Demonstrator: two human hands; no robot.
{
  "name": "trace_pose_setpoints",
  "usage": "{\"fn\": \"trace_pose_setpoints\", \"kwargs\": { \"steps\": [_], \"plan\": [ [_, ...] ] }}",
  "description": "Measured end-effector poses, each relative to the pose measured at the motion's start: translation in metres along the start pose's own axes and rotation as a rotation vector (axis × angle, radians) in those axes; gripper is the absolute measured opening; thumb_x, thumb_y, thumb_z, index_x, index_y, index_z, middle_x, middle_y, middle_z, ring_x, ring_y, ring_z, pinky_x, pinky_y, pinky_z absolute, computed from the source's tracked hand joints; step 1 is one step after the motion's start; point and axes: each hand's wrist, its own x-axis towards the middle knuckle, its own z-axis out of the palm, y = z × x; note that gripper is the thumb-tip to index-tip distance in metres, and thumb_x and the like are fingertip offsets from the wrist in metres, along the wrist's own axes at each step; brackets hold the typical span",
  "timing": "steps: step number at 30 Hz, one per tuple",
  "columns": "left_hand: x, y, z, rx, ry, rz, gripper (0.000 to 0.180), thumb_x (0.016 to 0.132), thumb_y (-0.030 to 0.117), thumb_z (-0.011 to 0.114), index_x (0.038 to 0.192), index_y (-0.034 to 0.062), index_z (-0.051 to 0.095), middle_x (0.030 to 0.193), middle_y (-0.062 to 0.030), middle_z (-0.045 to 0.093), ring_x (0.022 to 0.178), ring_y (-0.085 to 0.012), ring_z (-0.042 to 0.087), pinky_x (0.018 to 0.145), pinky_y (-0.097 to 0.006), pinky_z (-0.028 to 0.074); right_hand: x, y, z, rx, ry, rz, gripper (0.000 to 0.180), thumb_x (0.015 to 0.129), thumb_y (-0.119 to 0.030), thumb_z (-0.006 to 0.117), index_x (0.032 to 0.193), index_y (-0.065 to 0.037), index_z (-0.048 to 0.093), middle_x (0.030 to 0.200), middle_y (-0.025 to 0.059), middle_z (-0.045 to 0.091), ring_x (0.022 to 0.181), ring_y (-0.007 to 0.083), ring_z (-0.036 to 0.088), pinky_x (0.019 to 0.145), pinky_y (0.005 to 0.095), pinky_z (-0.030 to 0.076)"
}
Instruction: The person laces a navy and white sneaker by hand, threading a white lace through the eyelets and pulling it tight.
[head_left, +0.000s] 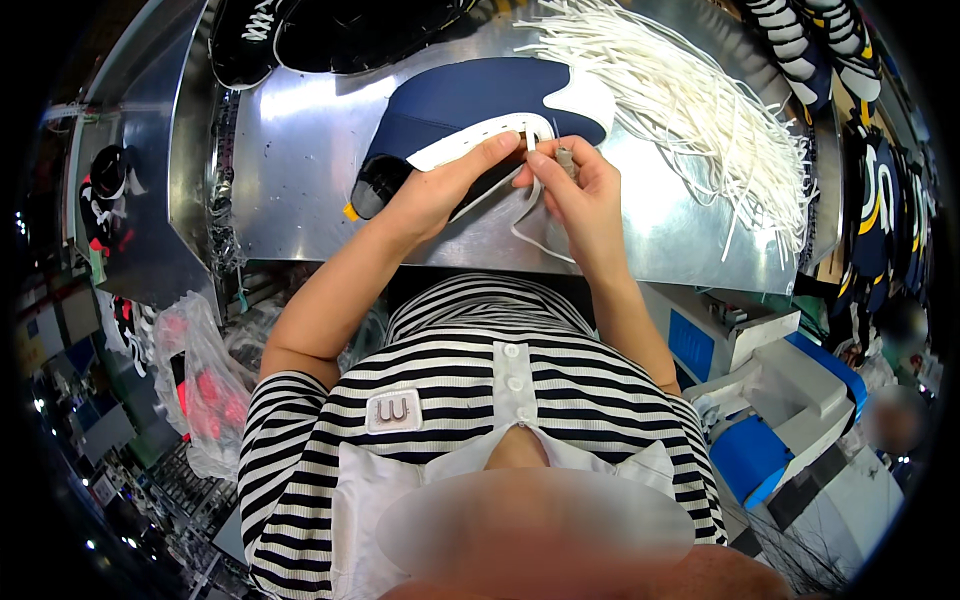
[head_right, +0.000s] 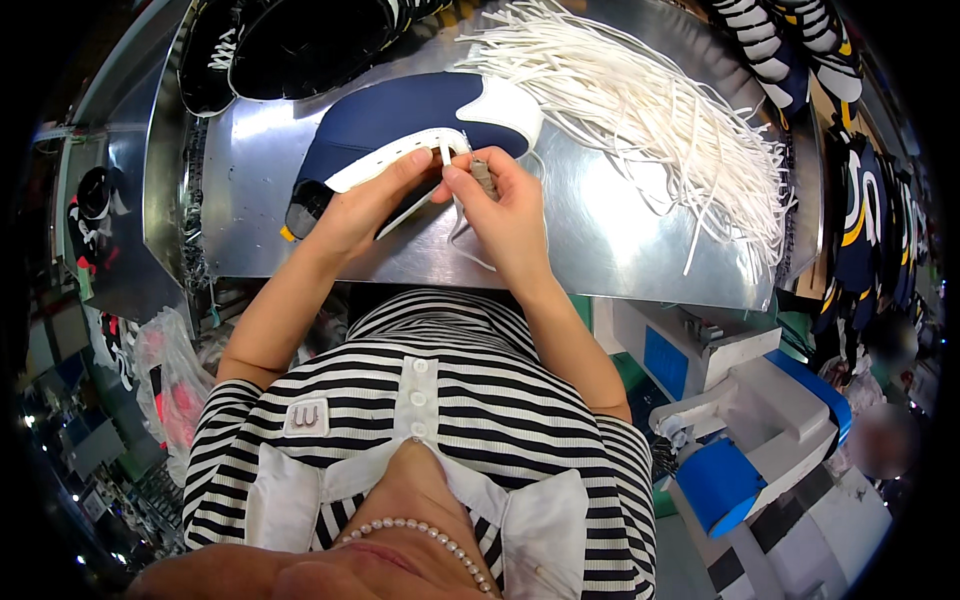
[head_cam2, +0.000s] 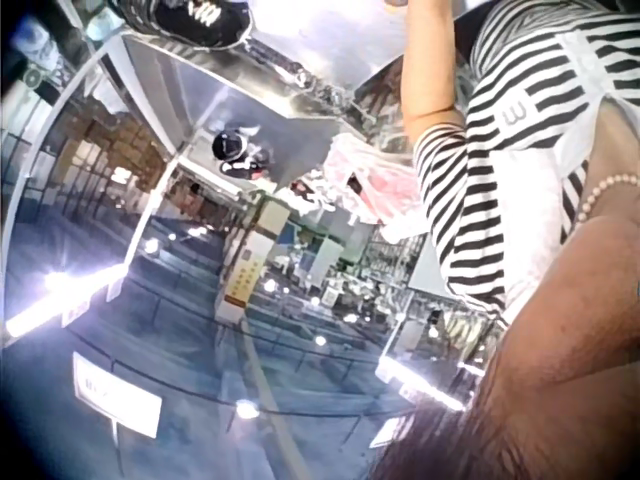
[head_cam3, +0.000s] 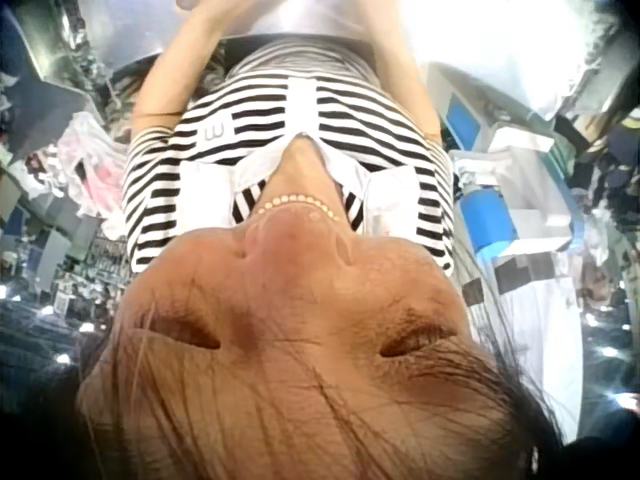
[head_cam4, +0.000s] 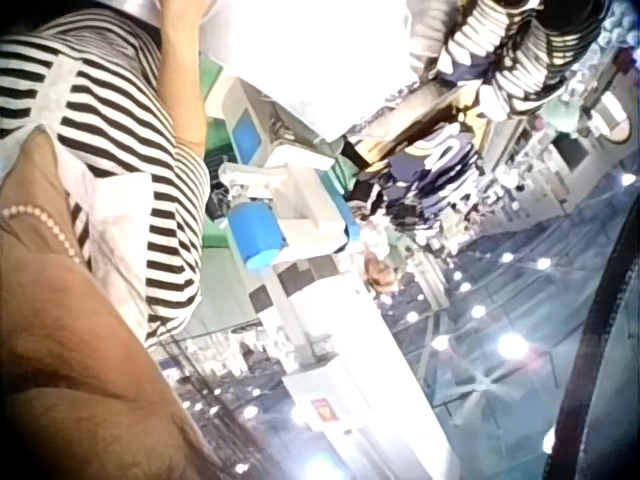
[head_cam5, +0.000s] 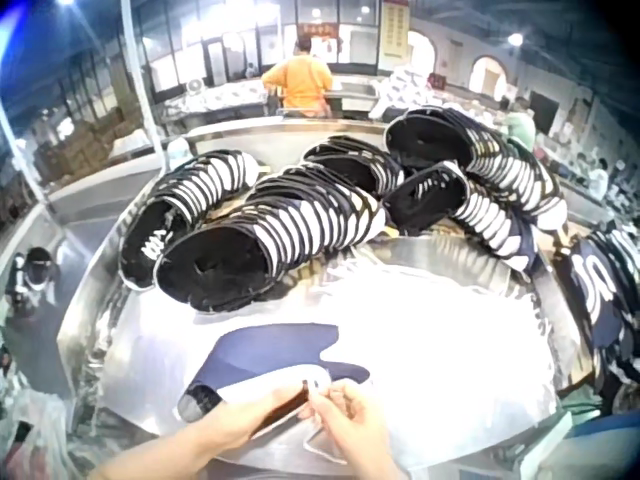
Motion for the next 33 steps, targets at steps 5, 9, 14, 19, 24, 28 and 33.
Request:
{"fn": "trace_pose_setpoints", "kwargs": {
  "steps": [5,9,14,19,24,28,33],
  "plan": [
    [-0.009,0.003,0.004,0.156,0.02,0.152,0.02,0.095,0.015,0.067,0.111,0.0024,0.07,0.104,-0.0017,0.07,0.092,-0.009,0.065,0.078,-0.022,0.052,-0.002,0.0,0.002,-0.034,-0.017,0.052,0.009,0.094,-0.013,0.062,0.094,-0.003,0.064,0.077,0.0043,0.069,0.052,-0.0004,0.041,0.047,0.0153,0.029],
    [-0.01,-0.01,-0.002,0.111,0.105,0.08,0.021,0.094,0.015,0.068,0.11,0.0014,0.071,0.103,-0.0011,0.07,0.091,-0.0082,0.065,0.076,-0.022,0.052,-0.012,-0.004,0.002,-0.151,-0.043,0.096,0.013,0.095,-0.013,0.063,0.098,-0.001,0.061,0.081,0.0031,0.07,0.057,0.0018,0.049,0.052,0.0184,0.038],
    [-0.016,-0.008,0.003,0.259,0.127,0.131,0.022,0.094,0.016,0.068,0.11,0.001,0.071,0.103,-0.0019,0.071,0.091,-0.0089,0.065,0.077,-0.022,0.052,-0.03,-0.006,0.003,-0.225,-0.006,-0.094,0.013,0.099,-0.011,0.058,0.105,0.0,0.056,0.083,0.0048,0.07,0.059,0.0045,0.053,0.054,0.02,0.044],
    [-0.018,-0.013,0.001,0.381,0.107,0.222,0.021,0.094,0.015,0.068,0.109,0.0008,0.071,0.1,-0.0026,0.071,0.088,-0.0094,0.065,0.075,-0.022,0.052,-0.024,-0.006,-0.006,-0.301,-0.046,-0.114,0.01,0.099,-0.006,0.055,0.106,0.001,0.056,0.083,0.0059,0.071,0.058,0.0056,0.054,0.054,0.0208,0.045],
    [-0.02,-0.018,-0.002,0.485,0.117,0.274,0.019,0.093,0.015,0.068,0.106,0.0014,0.071,0.097,-0.0037,0.072,0.085,-0.0116,0.067,0.073,-0.024,0.053,-0.021,-0.006,-0.006,-0.357,-0.028,-0.084,0.012,0.098,-0.007,0.057,0.106,0.001,0.053,0.082,0.0086,0.072,0.058,0.0083,0.057,0.054,0.023,0.047],
    [-0.03,-0.009,0.007,1.247,0.165,0.789,0.02,0.089,0.017,0.07,0.105,0.004,0.071,0.096,-0.008,0.072,0.084,-0.0202,0.07,0.073,-0.029,0.054,-0.017,-0.01,0.001,-0.485,0.035,-0.1,0.016,0.094,-0.008,0.059,0.105,0.002,0.051,0.079,0.0145,0.07,0.061,0.0234,0.065,0.057,0.0319,0.051],
    [-0.033,-0.01,0.001,1.251,0.064,0.751,0.021,0.089,0.015,0.068,0.107,0.0026,0.069,0.096,-0.0074,0.071,0.085,-0.0207,0.07,0.073,-0.031,0.054,-0.002,0.007,0.012,-0.75,-0.005,-0.206,0.021,0.093,-0.012,0.06,0.104,0.002,0.049,0.069,0.0182,0.064,0.067,0.0378,0.066,0.063,0.0449,0.052]
  ]
}}
